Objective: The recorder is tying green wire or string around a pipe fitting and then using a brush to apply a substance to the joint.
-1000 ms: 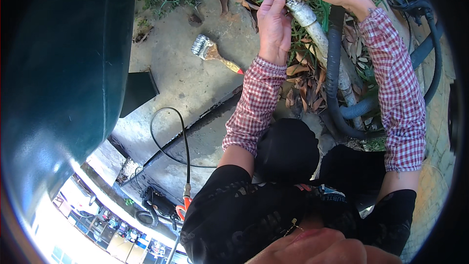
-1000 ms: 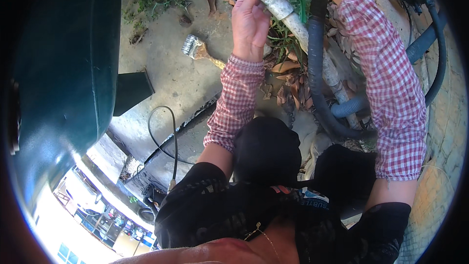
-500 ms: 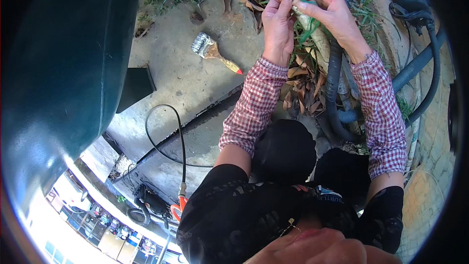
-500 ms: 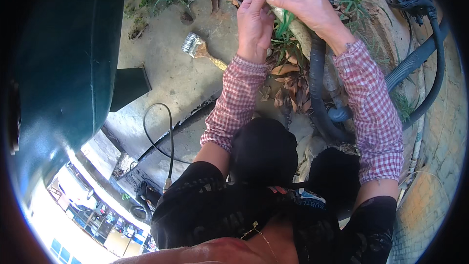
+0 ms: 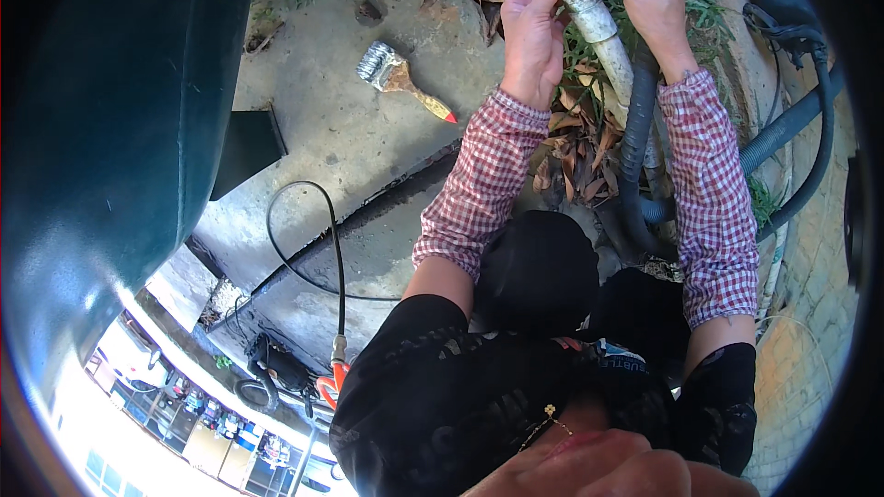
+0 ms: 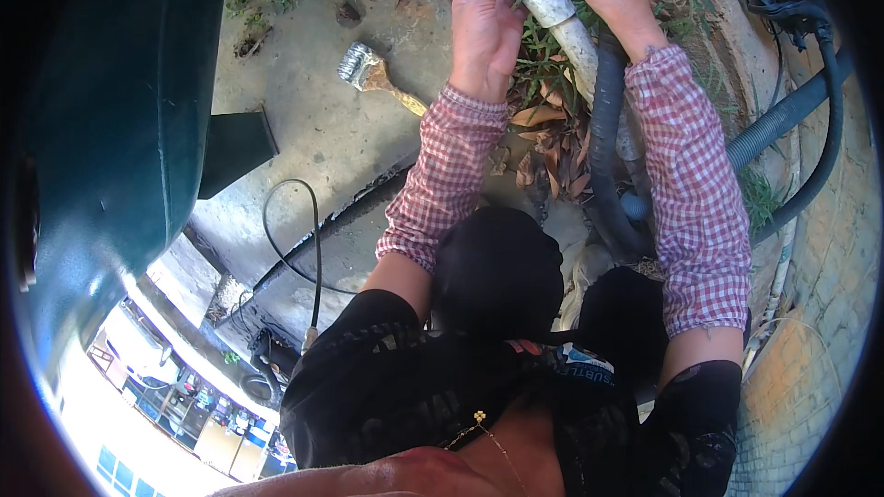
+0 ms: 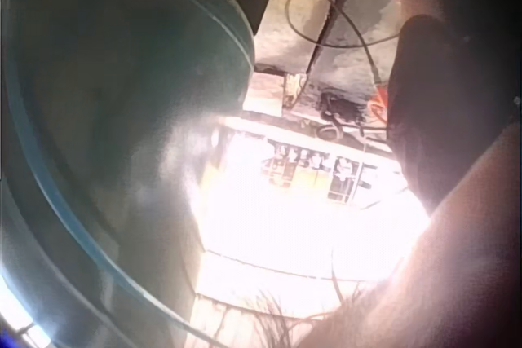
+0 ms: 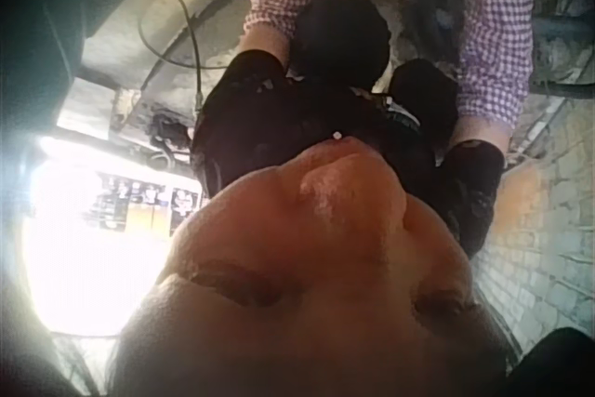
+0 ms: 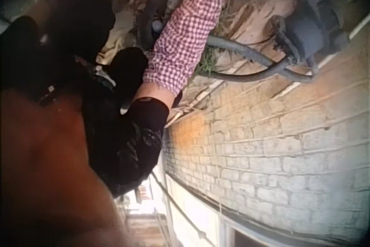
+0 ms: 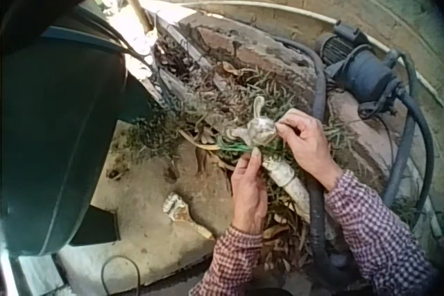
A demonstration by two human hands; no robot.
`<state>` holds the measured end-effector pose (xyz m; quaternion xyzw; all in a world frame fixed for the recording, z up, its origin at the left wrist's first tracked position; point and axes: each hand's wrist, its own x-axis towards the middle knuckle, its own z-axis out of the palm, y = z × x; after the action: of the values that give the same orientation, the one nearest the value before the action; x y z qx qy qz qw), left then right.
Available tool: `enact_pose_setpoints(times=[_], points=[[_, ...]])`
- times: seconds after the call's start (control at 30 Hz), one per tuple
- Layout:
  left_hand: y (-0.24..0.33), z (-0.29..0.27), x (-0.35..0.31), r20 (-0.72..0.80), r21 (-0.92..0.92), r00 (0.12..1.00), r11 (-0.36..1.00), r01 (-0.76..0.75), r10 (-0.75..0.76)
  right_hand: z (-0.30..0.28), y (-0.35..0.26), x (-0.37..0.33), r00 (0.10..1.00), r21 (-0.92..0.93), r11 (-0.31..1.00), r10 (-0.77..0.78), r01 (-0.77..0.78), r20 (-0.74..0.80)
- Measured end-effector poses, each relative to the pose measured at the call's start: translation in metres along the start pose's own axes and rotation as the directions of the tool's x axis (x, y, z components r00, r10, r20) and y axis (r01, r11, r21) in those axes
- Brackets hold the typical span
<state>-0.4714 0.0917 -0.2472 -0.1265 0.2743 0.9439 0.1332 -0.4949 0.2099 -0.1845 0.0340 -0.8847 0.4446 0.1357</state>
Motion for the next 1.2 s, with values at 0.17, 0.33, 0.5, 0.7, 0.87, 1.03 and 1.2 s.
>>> enact_pose_setpoints(times=[0.17,0.33,0.5,0.7,0.87,1.03,1.2], points=[[0.000,-0.004,0.008,0.010,-0.005,0.995,0.995,0.099,-0.099,0.004,0.013,0.013,1.000,-0.078,0.997,0.019,-0.018,0.016],[0.009,0.003,0.001,0.057,0.024,0.997,0.999,0.042,-0.043,0.001,0.000,0.026,0.971,-0.282,0.959,0.045,0.024,0.236],[0.008,0.006,-0.001,-0.025,0.041,1.000,0.999,0.007,-0.006,-0.012,-0.003,0.042,0.751,-0.429,0.895,0.368,-0.125,0.548],[0.003,-0.009,0.003,0.002,0.090,1.000,0.996,0.010,-0.010,-0.024,-0.011,0.038,0.554,-0.298,0.888,0.453,-0.350,0.698],[-0.002,0.005,0.001,0.009,0.053,1.000,0.999,0.008,-0.009,-0.028,-0.030,0.020,0.606,-0.232,0.852,0.502,-0.469,0.618],[0.004,-0.008,0.001,-0.013,0.083,0.998,0.995,-0.057,0.058,-0.007,-0.049,0.008,0.711,-0.229,0.924,0.383,-0.307,0.589],[-0.009,0.010,-0.008,-0.043,0.530,0.810,0.700,-0.478,0.585,-0.008,-0.012,-0.005,0.762,-0.121,0.980,0.201,-0.161,0.616]])
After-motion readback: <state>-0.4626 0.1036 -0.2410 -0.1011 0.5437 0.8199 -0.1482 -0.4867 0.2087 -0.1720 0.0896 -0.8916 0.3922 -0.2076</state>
